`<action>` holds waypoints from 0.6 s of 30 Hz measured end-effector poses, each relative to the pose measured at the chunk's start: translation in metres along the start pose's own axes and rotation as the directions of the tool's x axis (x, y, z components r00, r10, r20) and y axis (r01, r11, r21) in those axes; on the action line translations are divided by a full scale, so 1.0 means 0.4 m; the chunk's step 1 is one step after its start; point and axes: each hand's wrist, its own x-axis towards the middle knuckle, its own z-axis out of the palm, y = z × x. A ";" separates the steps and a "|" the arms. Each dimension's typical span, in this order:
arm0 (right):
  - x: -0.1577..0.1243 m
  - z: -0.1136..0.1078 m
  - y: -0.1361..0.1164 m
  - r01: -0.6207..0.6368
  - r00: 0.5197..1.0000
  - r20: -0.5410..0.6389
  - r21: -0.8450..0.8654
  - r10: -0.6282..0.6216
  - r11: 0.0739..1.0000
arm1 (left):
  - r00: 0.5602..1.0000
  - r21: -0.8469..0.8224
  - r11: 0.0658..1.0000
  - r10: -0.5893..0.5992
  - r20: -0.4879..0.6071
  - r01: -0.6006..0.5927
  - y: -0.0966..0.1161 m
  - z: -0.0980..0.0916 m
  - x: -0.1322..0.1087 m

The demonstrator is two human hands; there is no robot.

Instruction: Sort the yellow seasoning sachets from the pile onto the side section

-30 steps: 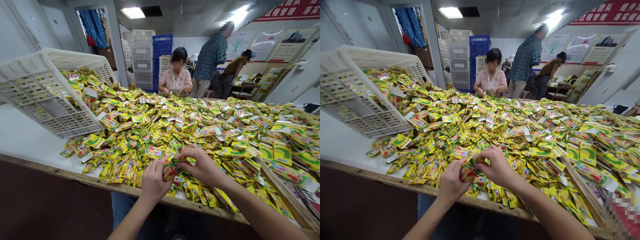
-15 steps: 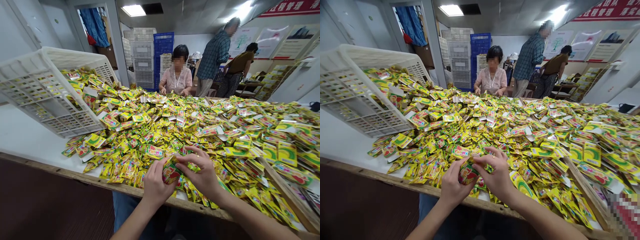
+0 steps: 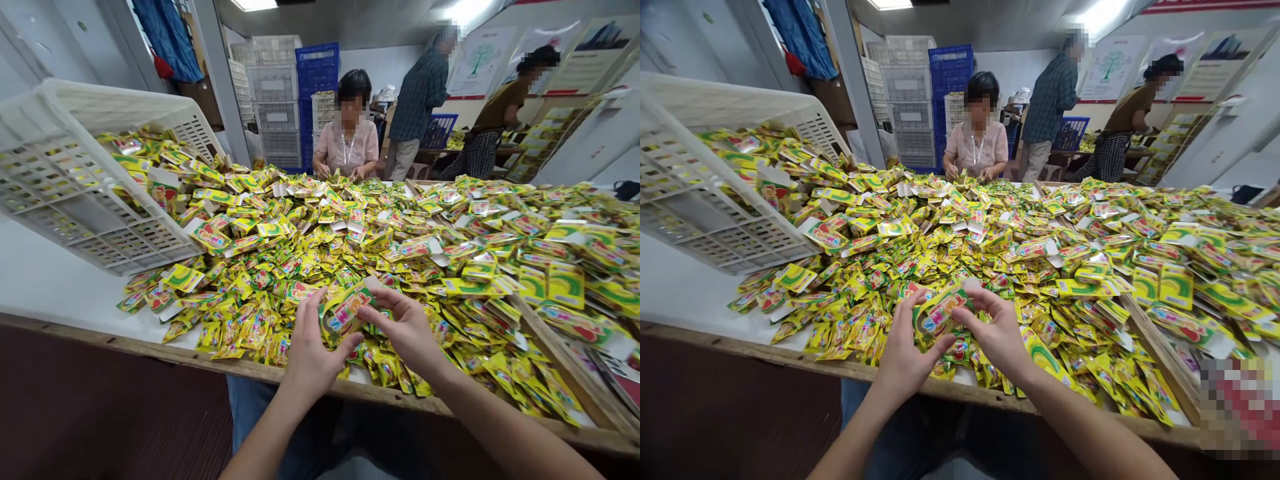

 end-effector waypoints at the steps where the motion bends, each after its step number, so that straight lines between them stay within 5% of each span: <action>1: -0.001 -0.005 -0.004 -0.018 1.000 0.015 0.021 0.017 1.000 | 0.998 -0.078 0.996 -0.047 0.036 0.049 0.001 0.002 -0.001; 4: -0.010 -0.022 -0.020 -0.038 0.981 0.190 -0.017 0.040 0.999 | 0.990 -0.220 0.966 -0.125 0.063 0.136 -0.001 0.009 -0.009; 9: -0.020 -0.035 -0.022 0.018 0.909 0.418 -0.040 0.000 0.999 | 0.990 -0.232 0.963 -0.139 0.011 0.138 0.004 0.029 -0.028; 11: -0.021 -0.035 -0.011 0.048 0.927 0.374 -0.020 -0.037 0.999 | 0.985 -0.299 0.942 -0.169 -0.021 0.155 0.007 0.041 -0.037; 15: -0.025 -0.042 0.015 0.119 0.992 -0.023 -0.089 -0.121 0.989 | 0.966 -0.397 0.895 -0.249 -0.070 0.202 0.010 0.062 -0.047; 16: -0.027 -0.046 0.017 0.108 0.993 -0.041 -0.098 -0.113 0.989 | 0.965 -0.404 0.890 -0.256 -0.062 0.210 0.010 0.063 -0.047; 18: -0.033 -0.055 0.016 0.048 0.994 0.102 -0.078 -0.040 0.996 | 0.967 -0.406 0.887 -0.252 -0.029 0.219 0.010 0.061 -0.045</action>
